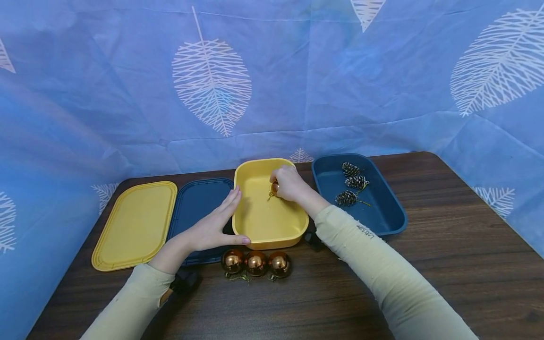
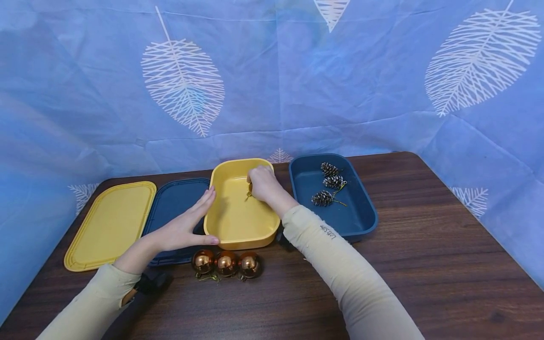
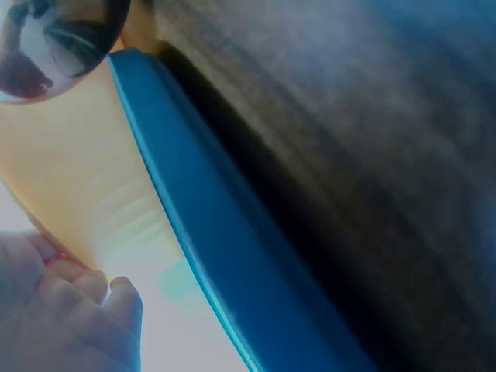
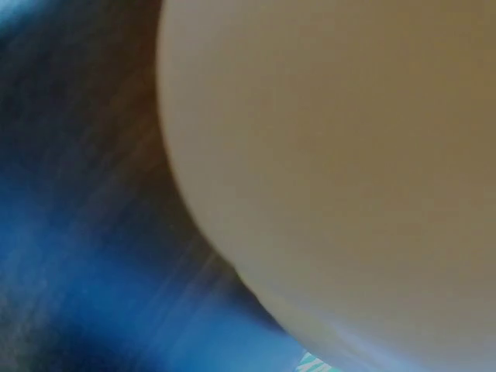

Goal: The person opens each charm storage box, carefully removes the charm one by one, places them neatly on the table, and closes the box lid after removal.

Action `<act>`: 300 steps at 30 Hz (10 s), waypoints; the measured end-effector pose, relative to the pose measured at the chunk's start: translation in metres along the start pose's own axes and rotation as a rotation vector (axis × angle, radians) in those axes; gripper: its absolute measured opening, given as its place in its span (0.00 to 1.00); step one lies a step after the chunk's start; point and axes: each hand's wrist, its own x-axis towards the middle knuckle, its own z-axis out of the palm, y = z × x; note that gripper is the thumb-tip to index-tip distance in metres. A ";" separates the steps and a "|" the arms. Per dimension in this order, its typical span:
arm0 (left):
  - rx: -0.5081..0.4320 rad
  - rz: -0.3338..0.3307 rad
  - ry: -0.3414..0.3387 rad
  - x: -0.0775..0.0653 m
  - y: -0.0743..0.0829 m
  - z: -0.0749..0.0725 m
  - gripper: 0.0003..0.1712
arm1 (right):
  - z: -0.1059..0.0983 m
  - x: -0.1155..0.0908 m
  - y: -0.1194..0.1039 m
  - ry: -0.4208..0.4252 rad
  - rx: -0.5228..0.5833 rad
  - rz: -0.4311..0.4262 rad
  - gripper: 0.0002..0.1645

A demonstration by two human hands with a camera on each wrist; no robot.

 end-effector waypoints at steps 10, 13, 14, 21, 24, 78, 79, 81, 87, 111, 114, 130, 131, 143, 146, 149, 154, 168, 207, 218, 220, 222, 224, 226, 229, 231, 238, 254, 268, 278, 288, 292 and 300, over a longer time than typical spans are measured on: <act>-0.007 0.004 0.001 0.000 0.002 -0.001 0.65 | -0.009 -0.006 -0.001 -0.082 0.290 0.071 0.22; -0.009 0.000 0.000 0.000 0.002 -0.001 0.65 | -0.015 -0.011 -0.006 -0.102 0.361 0.092 0.24; -0.008 -0.002 -0.001 0.000 0.002 -0.001 0.65 | -0.017 -0.013 -0.008 -0.104 0.374 0.088 0.24; -0.008 -0.003 -0.002 0.000 0.001 0.001 0.65 | -0.026 -0.031 -0.020 -0.088 0.463 0.003 0.23; -0.010 0.002 -0.003 0.000 0.000 0.001 0.65 | -0.030 -0.042 -0.023 -0.091 0.545 -0.010 0.23; -0.006 -0.003 -0.002 0.000 0.001 0.001 0.65 | -0.013 -0.184 0.004 -0.067 0.481 -0.064 0.21; -0.005 -0.003 -0.002 0.000 0.001 0.001 0.65 | -0.012 -0.184 0.005 -0.072 0.482 -0.060 0.21; -0.007 -0.004 -0.002 0.000 0.001 0.001 0.65 | -0.009 -0.184 0.006 -0.083 0.487 -0.050 0.21; -0.017 -0.007 -0.002 0.000 0.001 0.001 0.65 | -0.006 -0.185 0.007 -0.107 0.459 -0.057 0.21; -0.010 -0.014 0.001 0.000 0.001 0.001 0.64 | -0.001 -0.182 0.005 -0.094 0.389 -0.070 0.21; -0.012 -0.014 0.001 0.000 0.000 0.001 0.65 | -0.001 -0.181 0.004 -0.099 0.393 -0.063 0.22; -0.013 -0.008 0.006 0.001 -0.001 0.002 0.65 | 0.001 -0.182 0.004 -0.095 0.408 -0.061 0.22; -0.012 -0.008 0.007 0.001 -0.001 0.003 0.65 | 0.001 -0.182 0.004 -0.090 0.397 -0.064 0.22; -0.012 -0.006 0.004 0.001 0.000 0.002 0.66 | -0.001 -0.184 0.002 -0.048 0.352 -0.076 0.22; -0.015 -0.008 0.005 0.001 0.000 0.002 0.66 | -0.004 -0.185 0.001 -0.042 0.346 -0.066 0.22; -0.023 -0.007 0.007 0.000 0.002 0.001 0.66 | -0.008 -0.186 0.001 -0.036 0.360 -0.064 0.22; -0.024 -0.011 0.006 0.000 0.002 0.002 0.66 | -0.012 -0.188 0.001 -0.003 0.385 -0.077 0.22; -0.024 -0.023 0.001 0.000 0.000 0.002 0.65 | -0.030 -0.195 0.014 0.129 0.330 -0.072 0.24; -0.024 -0.010 0.001 0.000 0.000 0.002 0.65 | -0.063 -0.208 0.121 0.034 0.316 0.072 0.68; -0.031 -0.013 -0.005 0.001 0.002 0.001 0.65 | -0.063 -0.209 0.133 -0.034 0.348 0.088 0.75; -0.028 -0.010 -0.004 0.001 0.002 0.000 0.65 | -0.064 -0.211 0.135 -0.054 0.360 0.094 0.76; -0.023 -0.010 -0.003 0.001 0.002 -0.001 0.65 | -0.066 -0.212 0.136 -0.073 0.373 0.100 0.77; -0.019 -0.008 -0.003 0.001 0.003 -0.001 0.66 | -0.067 -0.213 0.138 -0.088 0.384 0.110 0.77; -0.018 -0.011 -0.003 0.002 0.003 -0.001 0.66 | -0.069 -0.213 0.140 -0.100 0.379 0.125 0.77; -0.015 -0.006 -0.005 0.001 0.004 -0.002 0.66 | -0.069 -0.214 0.142 -0.116 0.373 0.146 0.77; -0.014 -0.003 -0.008 0.001 0.004 -0.002 0.66 | -0.068 -0.215 0.144 -0.128 0.376 0.156 0.76; -0.002 -0.026 -0.026 0.001 0.006 -0.005 0.66 | -0.064 -0.216 0.147 -0.138 0.384 0.160 0.74; 0.049 -0.047 0.032 0.017 0.052 -0.025 0.56 | -0.060 -0.215 0.146 -0.142 0.384 0.170 0.73; -0.212 0.017 0.328 0.065 0.112 0.003 0.32 | -0.061 -0.217 0.147 -0.144 0.385 0.174 0.73; -0.225 0.007 0.221 0.102 0.146 0.029 0.28 | -0.062 -0.217 0.146 -0.148 0.391 0.174 0.73; -0.267 -0.061 0.188 0.139 0.151 0.046 0.23 | -0.061 -0.217 0.147 -0.144 0.395 0.171 0.72; -0.281 -0.081 0.185 0.152 0.154 0.053 0.22 | -0.060 -0.217 0.148 -0.144 0.386 0.171 0.72; -0.238 -0.072 0.208 0.178 0.165 0.075 0.21 | -0.061 -0.215 0.148 -0.151 0.366 0.179 0.72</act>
